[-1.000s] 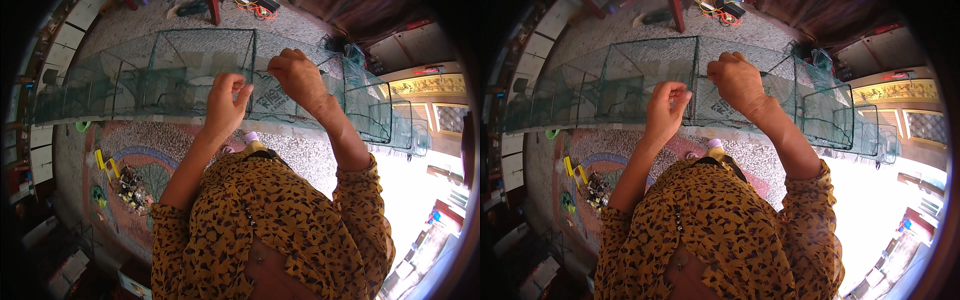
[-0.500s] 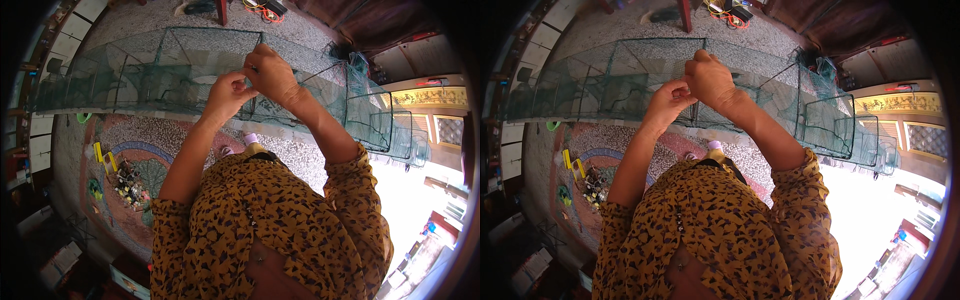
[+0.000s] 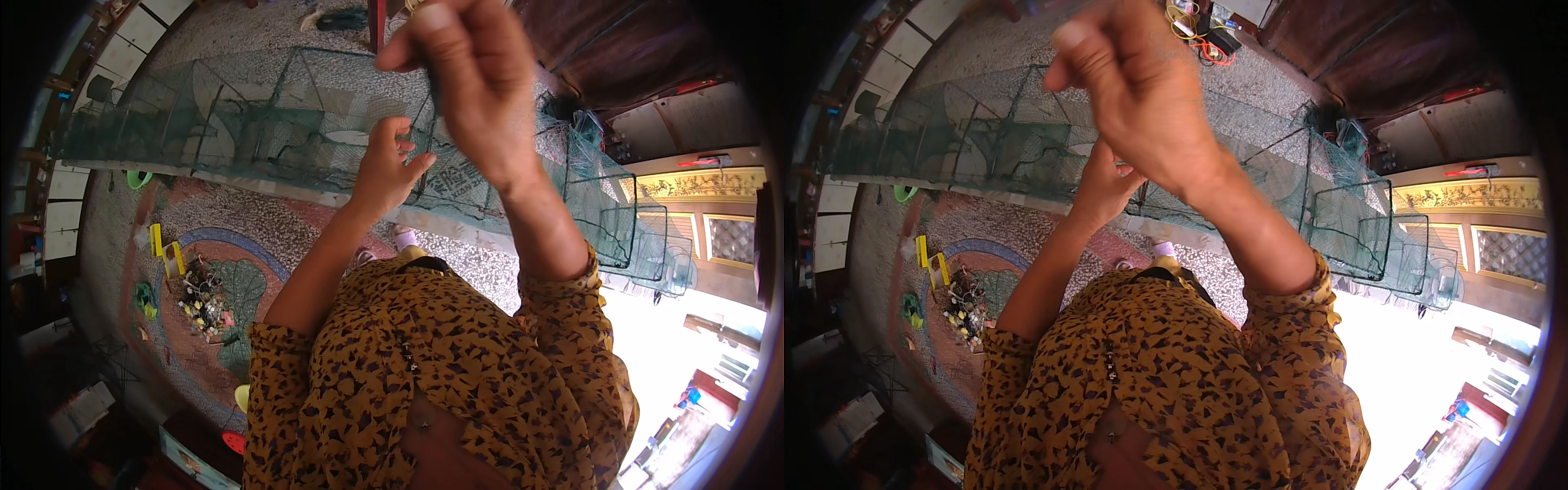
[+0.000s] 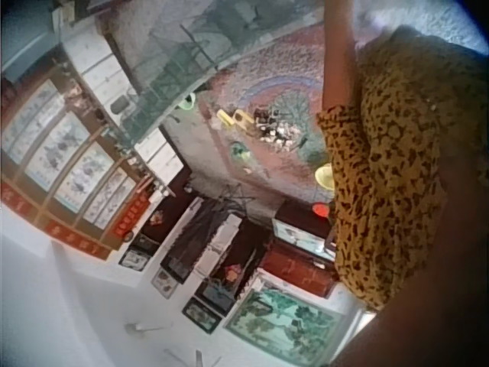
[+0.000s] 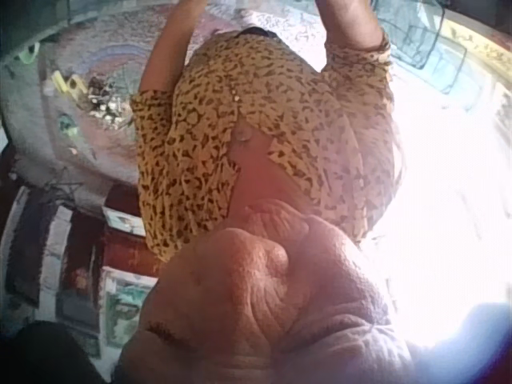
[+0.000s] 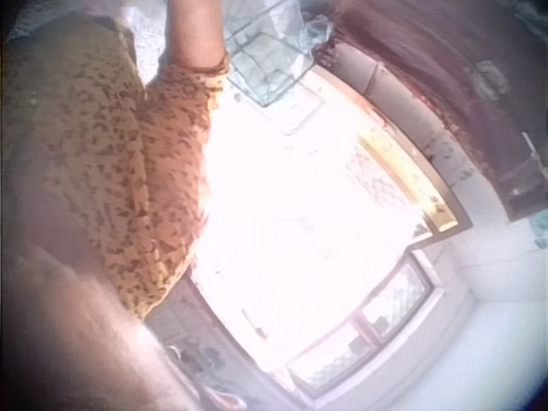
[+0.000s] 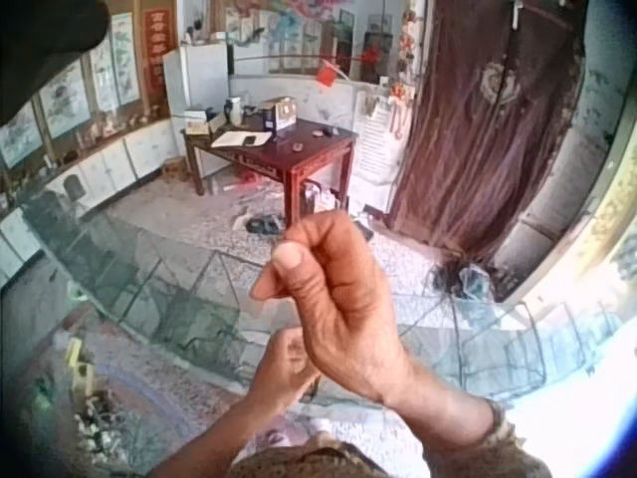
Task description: The person repairs a large rectangular mesh fishing net by hand using a small green tool, tying knots and securing the net segments at various points along the frame.
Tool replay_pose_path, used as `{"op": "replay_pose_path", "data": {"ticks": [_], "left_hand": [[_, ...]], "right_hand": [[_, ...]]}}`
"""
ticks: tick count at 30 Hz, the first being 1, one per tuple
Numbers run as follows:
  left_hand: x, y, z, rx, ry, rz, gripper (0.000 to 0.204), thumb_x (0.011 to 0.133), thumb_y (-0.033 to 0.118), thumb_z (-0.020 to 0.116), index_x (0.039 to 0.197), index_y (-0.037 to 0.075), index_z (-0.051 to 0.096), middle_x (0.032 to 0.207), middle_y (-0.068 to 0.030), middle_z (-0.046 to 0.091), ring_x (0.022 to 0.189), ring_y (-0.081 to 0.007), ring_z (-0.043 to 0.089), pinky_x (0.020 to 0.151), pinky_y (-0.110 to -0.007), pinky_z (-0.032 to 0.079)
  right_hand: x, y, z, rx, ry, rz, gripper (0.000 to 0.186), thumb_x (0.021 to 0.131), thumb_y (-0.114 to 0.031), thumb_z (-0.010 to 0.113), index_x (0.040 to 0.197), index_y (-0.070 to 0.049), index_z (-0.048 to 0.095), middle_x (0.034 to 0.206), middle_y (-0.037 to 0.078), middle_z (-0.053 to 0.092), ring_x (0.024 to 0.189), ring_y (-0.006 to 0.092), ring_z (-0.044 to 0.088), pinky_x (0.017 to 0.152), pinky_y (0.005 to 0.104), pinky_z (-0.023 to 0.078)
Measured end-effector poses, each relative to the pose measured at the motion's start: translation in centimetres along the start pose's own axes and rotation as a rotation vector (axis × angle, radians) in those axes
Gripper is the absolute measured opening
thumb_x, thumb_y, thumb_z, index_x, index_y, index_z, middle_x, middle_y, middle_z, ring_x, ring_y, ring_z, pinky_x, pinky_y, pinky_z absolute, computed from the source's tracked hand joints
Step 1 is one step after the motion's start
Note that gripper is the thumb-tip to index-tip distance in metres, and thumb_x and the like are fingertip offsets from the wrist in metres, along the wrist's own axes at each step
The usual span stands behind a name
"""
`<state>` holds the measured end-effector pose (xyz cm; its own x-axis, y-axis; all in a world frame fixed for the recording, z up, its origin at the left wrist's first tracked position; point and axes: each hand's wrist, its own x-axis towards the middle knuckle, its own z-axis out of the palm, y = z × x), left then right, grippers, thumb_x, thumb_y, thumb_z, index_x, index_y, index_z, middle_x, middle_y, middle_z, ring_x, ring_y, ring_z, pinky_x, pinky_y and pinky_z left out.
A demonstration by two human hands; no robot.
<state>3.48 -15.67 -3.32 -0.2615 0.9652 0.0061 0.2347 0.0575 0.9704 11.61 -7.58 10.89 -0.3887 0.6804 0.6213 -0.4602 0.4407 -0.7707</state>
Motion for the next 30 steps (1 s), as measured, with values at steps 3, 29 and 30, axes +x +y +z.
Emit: {"op": "replay_pose_path", "data": {"ticks": [3,29,30], "left_hand": [[-0.4,1.5,-0.2,0.151,0.008,0.126,0.060,0.081,0.007,0.067,0.133,0.008,0.038,0.124,-0.0096,0.045,0.088,-0.0173,0.052,0.078,-0.033,0.048],[-0.4,-0.2,-0.3,0.195,0.152,0.166,0.025,0.074,0.013,0.079,0.090,0.005,0.062,0.091,-0.0036,0.052,0.074,-0.0118,0.053,0.068,-0.026,0.049],[-0.3,-0.4,-0.3,0.195,0.147,0.135,0.026,0.074,0.015,0.079,0.092,0.004,0.063,0.092,-0.0040,0.052,0.076,-0.0122,0.054,0.069,-0.026,0.050]], "right_hand": [[0.8,-5.6,-2.9,0.154,-0.077,-0.102,0.020,0.101,-0.019,0.041,0.103,-0.003,0.053,0.069,0.004,0.055,0.055,0.0070,0.049,0.049,0.0197,0.042],[-8.5,4.6,-8.3,-1.153,-0.438,0.267,0.006,0.080,-0.011,0.064,0.086,-0.009,0.065,0.082,0.007,0.060,0.080,0.0274,0.058,0.073,0.0365,0.048],[-8.8,5.1,-8.2,-1.092,-0.394,0.279,0.007,0.080,-0.010,0.065,0.087,-0.008,0.064,0.081,0.007,0.060,0.079,0.0268,0.059,0.072,0.0361,0.049]]}}
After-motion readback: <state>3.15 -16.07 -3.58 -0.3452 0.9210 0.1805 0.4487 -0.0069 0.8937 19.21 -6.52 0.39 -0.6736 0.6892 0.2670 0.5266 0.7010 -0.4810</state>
